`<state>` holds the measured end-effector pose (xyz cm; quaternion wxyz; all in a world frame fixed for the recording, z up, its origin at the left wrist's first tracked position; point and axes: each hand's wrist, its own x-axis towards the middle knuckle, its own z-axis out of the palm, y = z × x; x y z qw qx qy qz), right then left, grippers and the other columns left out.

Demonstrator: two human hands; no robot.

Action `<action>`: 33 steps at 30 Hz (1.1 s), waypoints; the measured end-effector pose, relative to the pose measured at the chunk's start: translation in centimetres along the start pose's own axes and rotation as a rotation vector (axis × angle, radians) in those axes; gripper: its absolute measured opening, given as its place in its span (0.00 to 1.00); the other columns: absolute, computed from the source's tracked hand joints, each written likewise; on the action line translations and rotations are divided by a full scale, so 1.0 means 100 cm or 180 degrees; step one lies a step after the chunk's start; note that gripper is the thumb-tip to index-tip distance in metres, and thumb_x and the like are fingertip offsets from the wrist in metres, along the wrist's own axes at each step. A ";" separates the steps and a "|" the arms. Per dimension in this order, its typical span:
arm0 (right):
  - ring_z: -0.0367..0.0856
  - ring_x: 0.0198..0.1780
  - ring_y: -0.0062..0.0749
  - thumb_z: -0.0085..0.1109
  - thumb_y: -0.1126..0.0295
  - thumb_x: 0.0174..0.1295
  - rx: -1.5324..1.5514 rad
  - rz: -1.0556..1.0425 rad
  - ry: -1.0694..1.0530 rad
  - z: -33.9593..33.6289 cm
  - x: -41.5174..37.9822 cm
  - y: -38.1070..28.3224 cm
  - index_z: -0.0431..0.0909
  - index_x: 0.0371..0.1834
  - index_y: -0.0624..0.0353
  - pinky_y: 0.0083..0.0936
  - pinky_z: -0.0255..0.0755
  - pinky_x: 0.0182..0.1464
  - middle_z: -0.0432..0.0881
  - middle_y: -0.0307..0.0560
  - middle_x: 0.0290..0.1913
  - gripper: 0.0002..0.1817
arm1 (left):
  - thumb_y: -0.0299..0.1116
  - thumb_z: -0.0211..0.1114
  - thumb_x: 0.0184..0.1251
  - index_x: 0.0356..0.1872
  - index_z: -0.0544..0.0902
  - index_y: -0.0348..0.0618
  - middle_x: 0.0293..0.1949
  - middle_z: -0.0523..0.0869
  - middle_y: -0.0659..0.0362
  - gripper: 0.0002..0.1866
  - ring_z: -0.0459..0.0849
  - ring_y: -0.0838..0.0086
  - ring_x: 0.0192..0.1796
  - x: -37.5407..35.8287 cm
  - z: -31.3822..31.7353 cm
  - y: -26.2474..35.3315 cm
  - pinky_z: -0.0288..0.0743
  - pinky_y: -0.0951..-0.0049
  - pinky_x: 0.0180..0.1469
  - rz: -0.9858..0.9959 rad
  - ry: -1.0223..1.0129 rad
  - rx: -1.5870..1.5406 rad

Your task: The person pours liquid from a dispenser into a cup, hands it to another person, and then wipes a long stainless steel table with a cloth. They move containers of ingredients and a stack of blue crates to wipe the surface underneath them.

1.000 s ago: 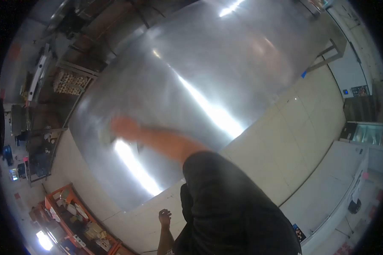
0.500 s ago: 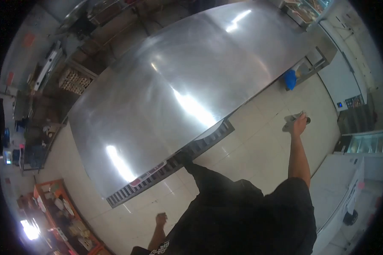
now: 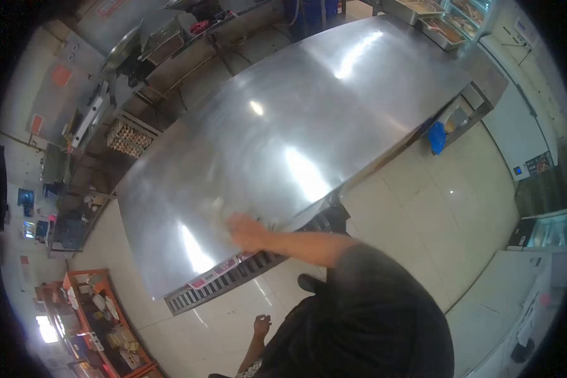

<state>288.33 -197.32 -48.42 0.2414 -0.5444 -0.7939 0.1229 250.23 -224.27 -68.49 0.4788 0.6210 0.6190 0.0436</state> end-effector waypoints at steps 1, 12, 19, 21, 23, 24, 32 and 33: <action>0.61 0.72 0.53 0.53 0.61 0.62 0.0110 -0.0239 0.0142 0.011 0.007 -0.003 0.71 0.63 0.56 0.48 0.54 0.72 0.70 0.60 0.66 0.25 | 0.36 0.68 0.60 0.52 0.75 0.33 0.37 0.86 0.49 0.23 0.85 0.66 0.32 0.000 -0.001 0.006 0.80 0.68 0.39 -0.0289 0.0055 -0.0291; 0.75 0.58 0.50 0.49 0.58 0.64 -0.0812 0.1760 0.2430 -0.193 0.123 0.514 0.80 0.51 0.55 0.45 0.67 0.59 0.79 0.55 0.56 0.19 | 0.32 0.65 0.66 0.47 0.75 0.32 0.33 0.86 0.51 0.15 0.86 0.68 0.31 0.038 0.039 0.198 0.83 0.70 0.32 -0.2128 0.0193 -0.0942; 0.64 0.68 0.59 0.37 0.54 0.73 -0.2725 0.3967 0.1006 -0.392 -0.309 0.678 0.70 0.62 0.66 0.54 0.59 0.66 0.70 0.62 0.65 0.28 | 0.34 0.67 0.64 0.45 0.78 0.33 0.32 0.87 0.53 0.15 0.86 0.70 0.34 0.036 0.083 0.251 0.83 0.70 0.34 -0.2180 -0.0641 -0.0663; 0.57 0.73 0.60 0.39 0.52 0.72 -0.2094 0.4546 0.1395 -0.391 -0.351 0.620 0.64 0.68 0.69 0.53 0.49 0.72 0.61 0.65 0.72 0.32 | 0.35 0.66 0.65 0.44 0.79 0.34 0.31 0.87 0.56 0.14 0.85 0.72 0.31 0.043 0.085 0.284 0.81 0.71 0.32 -0.1671 -0.0819 0.0253; 0.55 0.73 0.60 0.43 0.53 0.70 -0.1694 0.4453 0.2121 -0.363 -0.343 0.561 0.60 0.69 0.72 0.53 0.47 0.73 0.60 0.69 0.71 0.34 | 0.36 0.63 0.66 0.42 0.80 0.35 0.32 0.87 0.55 0.13 0.85 0.71 0.30 0.076 0.111 0.251 0.81 0.70 0.33 -0.1096 -0.1096 -0.0189; 0.58 0.72 0.60 0.46 0.54 0.68 -0.1597 0.4096 0.2131 -0.353 -0.328 0.525 0.59 0.69 0.74 0.53 0.48 0.72 0.61 0.70 0.70 0.36 | 0.40 0.60 0.66 0.44 0.81 0.35 0.32 0.87 0.53 0.16 0.84 0.68 0.28 0.102 0.102 0.245 0.81 0.68 0.36 0.0918 -0.2031 0.1659; 0.55 0.75 0.53 0.54 0.57 0.65 -0.0014 0.1150 0.0398 -0.254 -0.223 0.324 0.64 0.69 0.58 0.50 0.49 0.74 0.61 0.56 0.73 0.31 | 0.37 0.50 0.72 0.39 0.85 0.41 0.38 0.86 0.45 0.16 0.84 0.51 0.40 0.243 0.246 0.363 0.76 0.54 0.45 0.1559 -0.1400 0.1849; 0.55 0.75 0.51 0.52 0.60 0.66 -0.0249 0.0790 0.0345 -0.251 -0.221 0.317 0.66 0.69 0.55 0.49 0.49 0.74 0.61 0.54 0.73 0.28 | 0.39 0.53 0.71 0.39 0.84 0.40 0.37 0.86 0.46 0.15 0.84 0.52 0.39 0.264 0.266 0.364 0.76 0.56 0.44 0.1831 -0.1155 0.1228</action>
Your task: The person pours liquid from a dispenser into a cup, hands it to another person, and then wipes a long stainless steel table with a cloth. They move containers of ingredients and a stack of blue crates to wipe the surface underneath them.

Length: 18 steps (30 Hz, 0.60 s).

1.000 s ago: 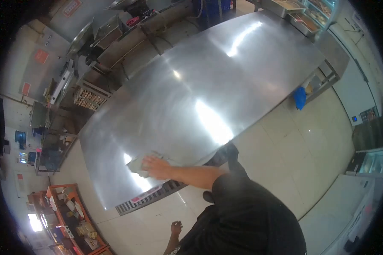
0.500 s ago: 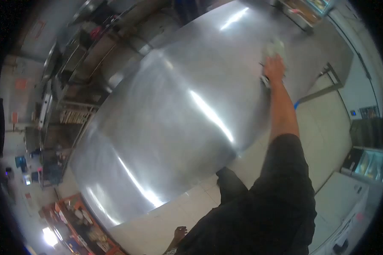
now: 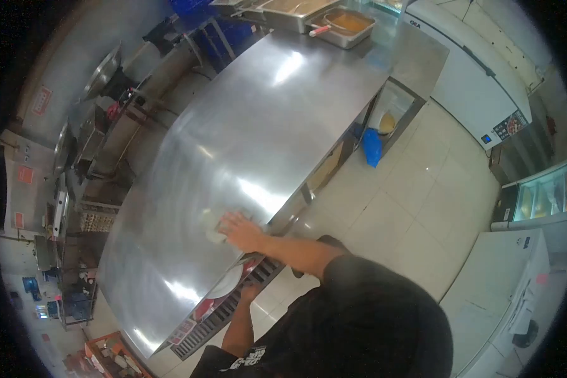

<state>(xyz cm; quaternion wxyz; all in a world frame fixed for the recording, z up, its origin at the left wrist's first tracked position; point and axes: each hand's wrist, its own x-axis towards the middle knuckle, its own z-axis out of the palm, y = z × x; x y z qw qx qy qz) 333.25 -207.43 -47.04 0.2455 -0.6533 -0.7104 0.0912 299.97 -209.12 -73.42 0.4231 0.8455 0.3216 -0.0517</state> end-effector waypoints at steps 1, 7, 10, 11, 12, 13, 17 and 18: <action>0.55 0.75 0.51 0.52 0.60 0.66 -0.0029 -0.0024 0.0025 0.004 0.003 -0.002 0.66 0.69 0.55 0.49 0.49 0.74 0.61 0.54 0.73 0.28 | 0.39 0.55 0.70 0.39 0.84 0.40 0.37 0.86 0.46 0.14 0.84 0.54 0.39 0.012 -0.001 0.029 0.76 0.57 0.44 -0.0610 0.0104 -0.0413; 0.62 0.71 0.46 0.52 0.65 0.63 0.0525 -0.0052 0.0347 -0.031 -0.012 0.104 0.74 0.61 0.55 0.46 0.54 0.72 0.69 0.51 0.68 0.22 | 0.43 0.59 0.63 0.42 0.81 0.38 0.37 0.86 0.46 0.17 0.85 0.58 0.39 0.062 -0.024 0.174 0.76 0.63 0.45 -0.1505 0.0643 -0.0628; 0.70 0.65 0.46 0.50 0.70 0.60 0.0073 0.0397 0.1002 -0.146 -0.046 0.220 0.79 0.54 0.58 0.46 0.58 0.69 0.75 0.52 0.62 0.18 | 0.42 0.57 0.63 0.42 0.83 0.45 0.39 0.86 0.45 0.15 0.86 0.54 0.40 0.058 -0.002 0.155 0.78 0.58 0.45 -0.0753 -0.0413 0.1228; 0.69 0.66 0.46 0.48 0.70 0.62 -0.0274 0.0590 0.0992 -0.170 -0.057 0.269 0.77 0.56 0.59 0.45 0.57 0.70 0.74 0.52 0.63 0.19 | 0.42 0.57 0.63 0.42 0.84 0.47 0.38 0.87 0.46 0.14 0.86 0.54 0.41 0.057 0.009 0.146 0.79 0.56 0.44 0.0111 -0.0920 0.2308; 0.68 0.67 0.45 0.46 0.70 0.64 -0.0619 0.0785 0.0987 -0.188 -0.064 0.321 0.76 0.58 0.59 0.44 0.57 0.70 0.73 0.53 0.64 0.19 | 0.40 0.58 0.62 0.42 0.84 0.48 0.35 0.87 0.47 0.13 0.86 0.55 0.40 0.054 0.014 0.163 0.79 0.56 0.42 0.0158 -0.0962 0.2324; 0.66 0.69 0.46 0.44 0.68 0.67 -0.0887 0.0980 0.1081 -0.201 -0.071 0.374 0.74 0.60 0.60 0.44 0.56 0.71 0.72 0.53 0.65 0.20 | 0.39 0.59 0.61 0.42 0.84 0.50 0.32 0.87 0.49 0.11 0.86 0.56 0.39 0.050 0.017 0.184 0.79 0.55 0.41 0.0194 -0.1026 0.2339; 0.62 0.72 0.45 0.39 0.64 0.72 -0.1102 0.1753 0.1194 -0.282 -0.097 0.549 0.69 0.66 0.60 0.44 0.53 0.73 0.69 0.52 0.69 0.23 | 0.37 0.68 0.55 0.51 0.79 0.49 0.33 0.87 0.56 0.20 0.86 0.60 0.37 0.072 0.070 0.246 0.78 0.54 0.42 -0.1047 -0.2202 0.2172; 0.62 0.72 0.45 0.39 0.64 0.72 -0.1051 0.1787 0.1349 -0.299 -0.104 0.578 0.69 0.66 0.59 0.44 0.54 0.72 0.69 0.52 0.69 0.23 | 0.36 0.69 0.55 0.53 0.78 0.49 0.33 0.87 0.57 0.22 0.86 0.60 0.38 0.088 0.081 0.271 0.78 0.55 0.44 -0.1515 -0.2267 0.1541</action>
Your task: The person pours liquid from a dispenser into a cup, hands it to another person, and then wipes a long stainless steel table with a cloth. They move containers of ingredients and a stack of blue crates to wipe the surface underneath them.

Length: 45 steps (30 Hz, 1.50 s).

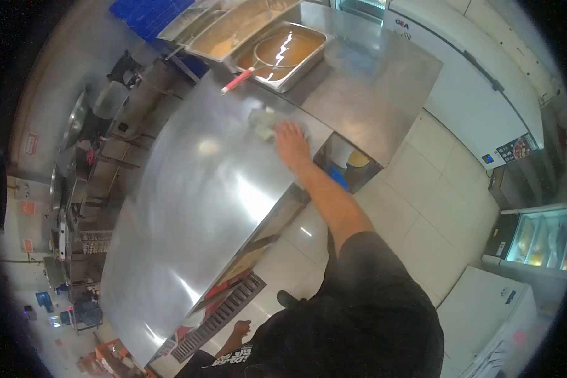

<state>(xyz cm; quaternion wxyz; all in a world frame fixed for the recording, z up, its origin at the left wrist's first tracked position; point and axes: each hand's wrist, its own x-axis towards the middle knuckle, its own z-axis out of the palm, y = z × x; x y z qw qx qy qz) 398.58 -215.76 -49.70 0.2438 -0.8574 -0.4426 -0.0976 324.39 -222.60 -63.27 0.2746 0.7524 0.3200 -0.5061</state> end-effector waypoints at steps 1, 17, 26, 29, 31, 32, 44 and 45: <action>0.62 0.72 0.45 0.39 0.63 0.72 -0.0107 -0.0012 -0.0050 -0.005 0.014 0.026 0.69 0.65 0.59 0.43 0.54 0.72 0.69 0.53 0.69 0.23 | 0.41 0.65 0.62 0.55 0.78 0.47 0.35 0.87 0.55 0.21 0.86 0.61 0.40 0.009 -0.016 0.028 0.78 0.55 0.44 0.0556 0.0270 0.0725; 0.52 0.76 0.56 0.37 0.49 0.72 -0.0938 -0.0539 -0.1654 -0.045 0.114 0.149 0.70 0.67 0.61 0.51 0.47 0.74 0.54 0.63 0.75 0.31 | 0.42 0.61 0.68 0.58 0.74 0.37 0.48 0.85 0.45 0.24 0.84 0.57 0.49 0.010 -0.269 0.427 0.76 0.63 0.53 0.0392 0.2383 -0.2765; 0.51 0.77 0.49 0.36 0.51 0.73 -0.0284 -0.1389 -0.1214 -0.066 0.078 0.264 0.57 0.76 0.50 0.49 0.48 0.74 0.54 0.52 0.77 0.31 | 0.47 0.56 0.68 0.51 0.80 0.34 0.52 0.81 0.40 0.24 0.79 0.45 0.56 0.061 0.001 0.470 0.72 0.55 0.59 -0.0644 0.2785 -0.2813; 0.51 0.77 0.47 0.35 0.51 0.73 -0.0306 -0.1385 -0.1175 -0.037 0.107 0.219 0.57 0.75 0.51 0.48 0.48 0.74 0.55 0.49 0.77 0.31 | 0.49 0.51 0.71 0.43 0.83 0.36 0.51 0.81 0.39 0.23 0.77 0.45 0.56 0.033 0.132 0.535 0.72 0.52 0.58 -0.1028 0.1768 -0.2580; 0.51 0.78 0.45 0.35 0.51 0.73 -0.0310 -0.1581 -0.1162 -0.024 0.121 0.184 0.56 0.76 0.51 0.49 0.48 0.74 0.56 0.48 0.77 0.31 | 0.50 0.48 0.73 0.48 0.84 0.43 0.47 0.84 0.40 0.23 0.82 0.46 0.51 0.009 0.193 0.585 0.75 0.51 0.56 -0.0892 0.0494 -0.2107; 0.52 0.77 0.45 0.36 0.52 0.73 -0.0217 -0.1586 -0.1253 -0.018 0.126 0.169 0.56 0.75 0.52 0.50 0.49 0.74 0.57 0.47 0.77 0.31 | 0.50 0.49 0.72 0.53 0.83 0.49 0.47 0.85 0.43 0.22 0.84 0.48 0.49 0.003 0.205 0.619 0.77 0.50 0.54 -0.2200 -0.0048 -0.3308; 0.57 0.75 0.40 0.42 0.62 0.68 0.0874 -0.3098 -0.1726 -0.101 0.061 0.277 0.63 0.71 0.56 0.46 0.51 0.73 0.62 0.46 0.74 0.27 | 0.52 0.59 0.67 0.58 0.74 0.30 0.56 0.79 0.37 0.32 0.76 0.45 0.61 0.111 -0.011 0.769 0.69 0.55 0.64 -0.0908 0.1909 -0.3624; 0.56 0.75 0.39 0.41 0.63 0.68 0.0727 -0.3069 -0.1697 -0.077 0.082 0.263 0.63 0.71 0.56 0.46 0.51 0.74 0.61 0.47 0.74 0.28 | 0.49 0.59 0.68 0.59 0.75 0.36 0.55 0.80 0.39 0.28 0.78 0.46 0.59 0.058 -0.122 0.785 0.71 0.55 0.62 -0.1190 0.2458 -0.4228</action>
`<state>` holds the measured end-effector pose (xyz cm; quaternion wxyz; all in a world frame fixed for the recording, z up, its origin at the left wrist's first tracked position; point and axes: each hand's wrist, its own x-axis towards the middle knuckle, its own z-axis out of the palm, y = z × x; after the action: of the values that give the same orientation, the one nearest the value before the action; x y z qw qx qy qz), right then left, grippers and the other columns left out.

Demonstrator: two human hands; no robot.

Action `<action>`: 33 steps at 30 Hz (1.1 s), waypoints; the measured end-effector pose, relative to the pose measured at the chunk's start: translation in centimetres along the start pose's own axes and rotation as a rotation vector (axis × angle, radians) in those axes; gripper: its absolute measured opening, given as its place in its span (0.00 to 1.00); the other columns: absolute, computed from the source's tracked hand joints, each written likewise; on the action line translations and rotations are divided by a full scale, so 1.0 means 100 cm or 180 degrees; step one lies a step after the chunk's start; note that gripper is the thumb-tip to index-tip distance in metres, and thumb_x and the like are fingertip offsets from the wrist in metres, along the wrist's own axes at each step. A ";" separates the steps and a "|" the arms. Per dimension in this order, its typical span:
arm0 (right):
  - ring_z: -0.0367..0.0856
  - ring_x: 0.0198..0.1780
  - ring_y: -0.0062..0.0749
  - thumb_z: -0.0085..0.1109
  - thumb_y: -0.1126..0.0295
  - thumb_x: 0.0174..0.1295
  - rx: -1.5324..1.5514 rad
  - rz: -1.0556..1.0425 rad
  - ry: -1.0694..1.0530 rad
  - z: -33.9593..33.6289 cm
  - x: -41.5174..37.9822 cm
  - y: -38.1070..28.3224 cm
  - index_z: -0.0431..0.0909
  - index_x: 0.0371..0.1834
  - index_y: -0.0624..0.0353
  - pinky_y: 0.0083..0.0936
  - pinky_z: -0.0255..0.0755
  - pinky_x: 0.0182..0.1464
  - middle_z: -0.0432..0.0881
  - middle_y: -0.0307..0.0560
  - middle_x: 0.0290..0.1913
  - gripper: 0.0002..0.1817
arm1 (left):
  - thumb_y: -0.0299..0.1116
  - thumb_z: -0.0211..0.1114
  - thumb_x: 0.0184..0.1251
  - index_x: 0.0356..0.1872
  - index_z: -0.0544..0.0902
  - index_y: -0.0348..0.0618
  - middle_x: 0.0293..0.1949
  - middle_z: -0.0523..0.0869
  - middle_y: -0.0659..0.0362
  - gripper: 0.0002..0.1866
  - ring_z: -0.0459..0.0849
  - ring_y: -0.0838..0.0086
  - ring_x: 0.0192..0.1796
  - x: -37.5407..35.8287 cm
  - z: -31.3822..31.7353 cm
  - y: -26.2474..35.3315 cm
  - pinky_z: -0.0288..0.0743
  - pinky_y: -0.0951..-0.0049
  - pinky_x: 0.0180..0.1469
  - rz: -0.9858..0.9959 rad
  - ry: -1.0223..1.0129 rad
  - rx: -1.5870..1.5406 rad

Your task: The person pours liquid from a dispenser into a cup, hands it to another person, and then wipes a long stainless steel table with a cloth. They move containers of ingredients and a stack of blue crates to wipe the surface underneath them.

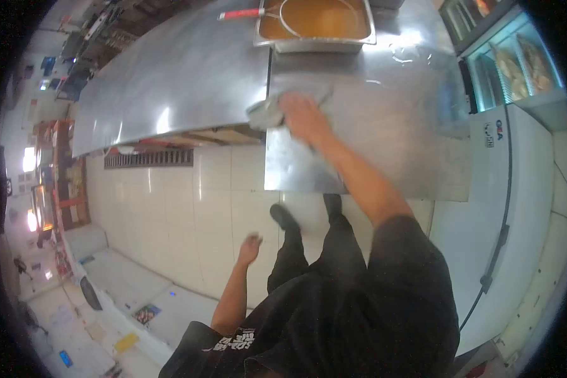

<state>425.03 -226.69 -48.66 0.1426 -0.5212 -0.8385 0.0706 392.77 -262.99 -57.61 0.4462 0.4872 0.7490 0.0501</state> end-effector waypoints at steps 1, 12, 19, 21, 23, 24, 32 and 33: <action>0.55 0.76 0.40 0.40 0.62 0.69 0.0165 0.0246 -0.0206 -0.006 0.032 0.011 0.63 0.72 0.56 0.46 0.49 0.74 0.60 0.47 0.75 0.28 | 0.46 0.58 0.70 0.58 0.75 0.40 0.53 0.82 0.41 0.24 0.80 0.49 0.57 -0.001 -0.013 0.058 0.74 0.58 0.59 0.0186 0.0248 -0.0140; 0.47 0.78 0.50 0.39 0.52 0.72 -0.0079 0.0450 0.0078 0.015 -0.039 -0.107 0.62 0.73 0.54 0.48 0.40 0.76 0.54 0.53 0.77 0.30 | 0.45 0.59 0.69 0.56 0.76 0.35 0.49 0.84 0.45 0.24 0.83 0.59 0.53 -0.114 0.006 0.039 0.75 0.65 0.56 -0.0642 0.0734 -0.0572; 0.52 0.77 0.50 0.45 0.59 0.69 -0.0528 -0.0329 -0.0384 -0.028 -0.138 -0.023 0.58 0.74 0.54 0.45 0.48 0.75 0.58 0.54 0.75 0.30 | 0.43 0.57 0.71 0.47 0.80 0.33 0.39 0.86 0.52 0.19 0.86 0.66 0.38 -0.153 0.145 -0.210 0.78 0.68 0.33 -0.0603 -0.0783 -0.0044; 0.55 0.76 0.51 0.44 0.59 0.69 -0.0696 0.0004 -0.0217 -0.034 -0.124 0.036 0.59 0.74 0.54 0.45 0.49 0.74 0.61 0.56 0.74 0.30 | 0.41 0.59 0.68 0.47 0.80 0.32 0.39 0.86 0.49 0.20 0.85 0.65 0.39 -0.185 0.146 -0.173 0.79 0.67 0.37 -0.0915 0.0173 -0.1124; 0.56 0.75 0.53 0.43 0.56 0.69 -0.0498 0.0371 0.0363 -0.021 -0.083 0.067 0.61 0.73 0.56 0.47 0.49 0.74 0.62 0.58 0.73 0.30 | 0.40 0.62 0.65 0.48 0.79 0.31 0.38 0.85 0.47 0.20 0.85 0.63 0.41 -0.204 0.145 -0.147 0.81 0.66 0.41 -0.1224 0.1147 -0.2178; 0.56 0.75 0.54 0.42 0.55 0.69 -0.0566 0.0462 0.0554 -0.014 -0.068 0.071 0.62 0.73 0.57 0.48 0.49 0.73 0.62 0.58 0.73 0.31 | 0.39 0.63 0.65 0.48 0.79 0.31 0.38 0.85 0.47 0.20 0.85 0.65 0.41 -0.213 0.148 -0.147 0.81 0.67 0.41 -0.1374 0.1058 -0.2018; 0.54 0.75 0.53 0.42 0.53 0.71 -0.0282 -0.0032 0.0206 0.006 -0.104 -0.092 0.68 0.68 0.57 0.51 0.49 0.73 0.59 0.54 0.75 0.27 | 0.46 0.62 0.63 0.52 0.79 0.33 0.50 0.84 0.41 0.25 0.81 0.48 0.56 -0.167 0.174 -0.140 0.73 0.58 0.59 -0.1039 0.0024 -0.0676; 0.54 0.76 0.51 0.43 0.55 0.71 -0.0119 -0.0120 0.0230 -0.002 -0.129 -0.093 0.66 0.69 0.56 0.49 0.49 0.73 0.58 0.54 0.75 0.27 | 0.46 0.62 0.63 0.52 0.79 0.34 0.49 0.84 0.41 0.26 0.80 0.49 0.56 -0.160 0.159 -0.109 0.73 0.57 0.59 -0.0970 0.0029 -0.0428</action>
<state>422.49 -242.41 -48.13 0.1644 -0.5101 -0.8436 0.0333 398.71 -286.83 -62.73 0.4768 0.3369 0.8112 0.0340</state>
